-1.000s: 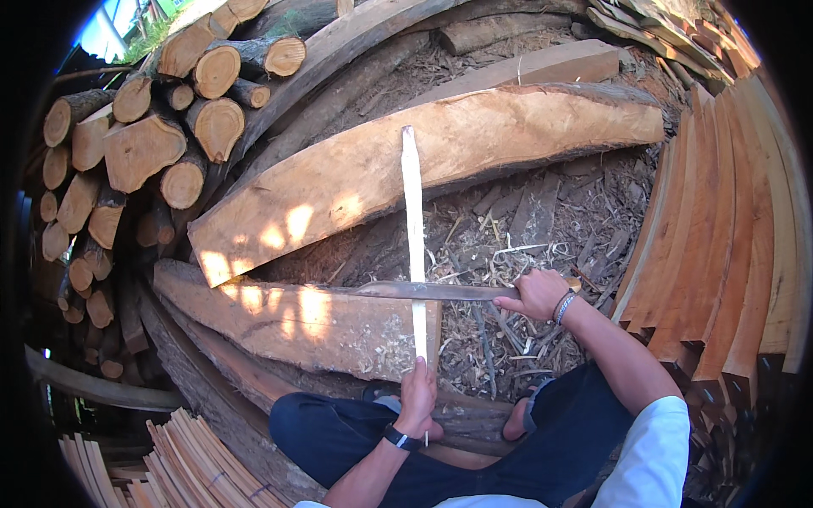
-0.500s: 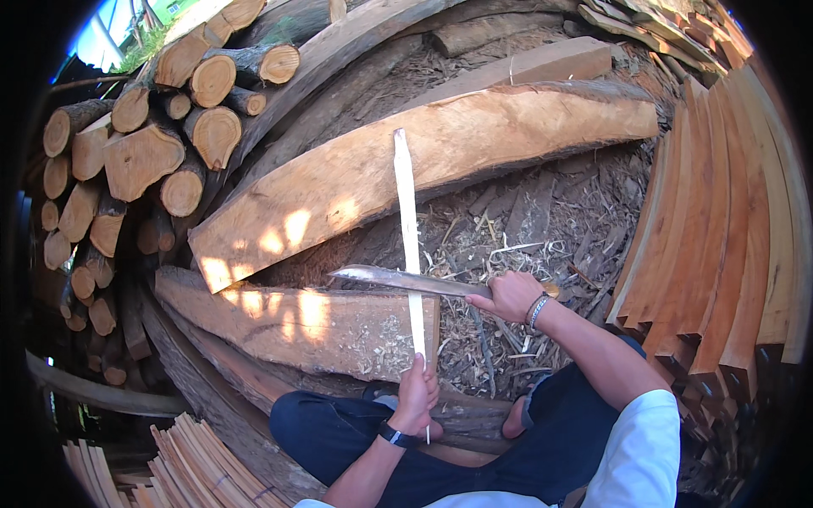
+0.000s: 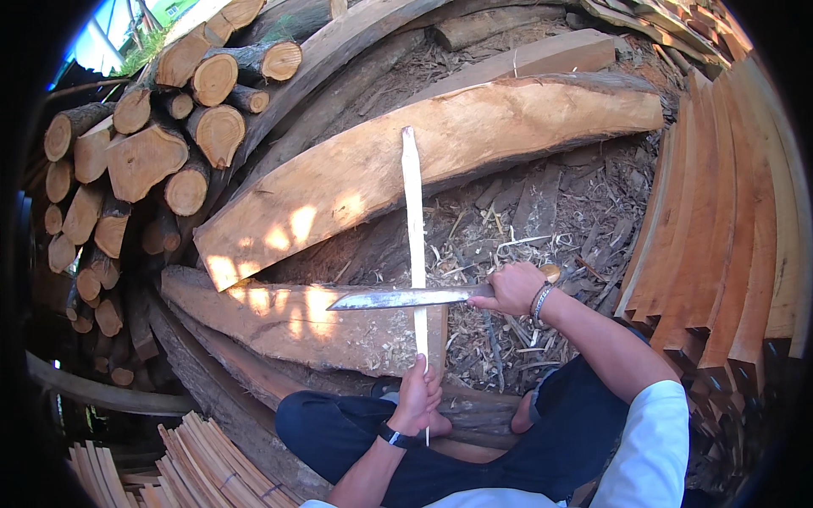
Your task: The person is shaving a thin wooden strip using a large knife while seated among piles of logs and wooden planks.
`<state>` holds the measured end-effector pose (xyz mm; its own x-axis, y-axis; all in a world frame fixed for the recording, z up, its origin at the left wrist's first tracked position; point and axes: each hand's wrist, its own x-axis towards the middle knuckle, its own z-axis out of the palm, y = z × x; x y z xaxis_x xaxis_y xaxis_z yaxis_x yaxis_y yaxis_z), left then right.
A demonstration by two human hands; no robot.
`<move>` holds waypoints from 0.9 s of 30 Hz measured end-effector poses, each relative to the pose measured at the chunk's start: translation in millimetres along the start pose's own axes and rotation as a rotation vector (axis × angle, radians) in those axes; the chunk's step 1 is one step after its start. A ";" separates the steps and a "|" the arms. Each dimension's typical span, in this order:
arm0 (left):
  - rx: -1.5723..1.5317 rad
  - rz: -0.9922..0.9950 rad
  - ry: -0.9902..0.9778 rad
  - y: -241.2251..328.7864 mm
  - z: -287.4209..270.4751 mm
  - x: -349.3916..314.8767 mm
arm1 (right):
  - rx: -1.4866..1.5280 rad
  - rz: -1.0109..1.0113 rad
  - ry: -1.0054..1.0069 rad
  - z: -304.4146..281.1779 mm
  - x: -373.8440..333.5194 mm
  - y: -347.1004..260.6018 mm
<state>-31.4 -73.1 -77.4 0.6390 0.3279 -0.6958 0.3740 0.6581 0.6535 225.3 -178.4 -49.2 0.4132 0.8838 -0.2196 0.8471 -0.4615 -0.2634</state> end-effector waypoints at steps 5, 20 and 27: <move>-0.021 -0.018 -0.019 0.2 7.4 -1.6 | 0.057 0.166 0.073 14.5 18.4 11.5; 0.014 -0.011 -0.004 5.9 -2.6 -3.3 | 0.011 0.036 0.052 15.7 8.9 22.4; 0.019 -0.028 -0.016 4.3 3.1 -3.3 | 0.190 0.254 0.080 15.8 27.4 22.2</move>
<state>-29.8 -73.4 -71.4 0.6385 0.2989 -0.7092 0.4042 0.6540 0.6395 250.2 -165.7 -76.0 0.6348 0.7382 -0.2281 0.6391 -0.6676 -0.3821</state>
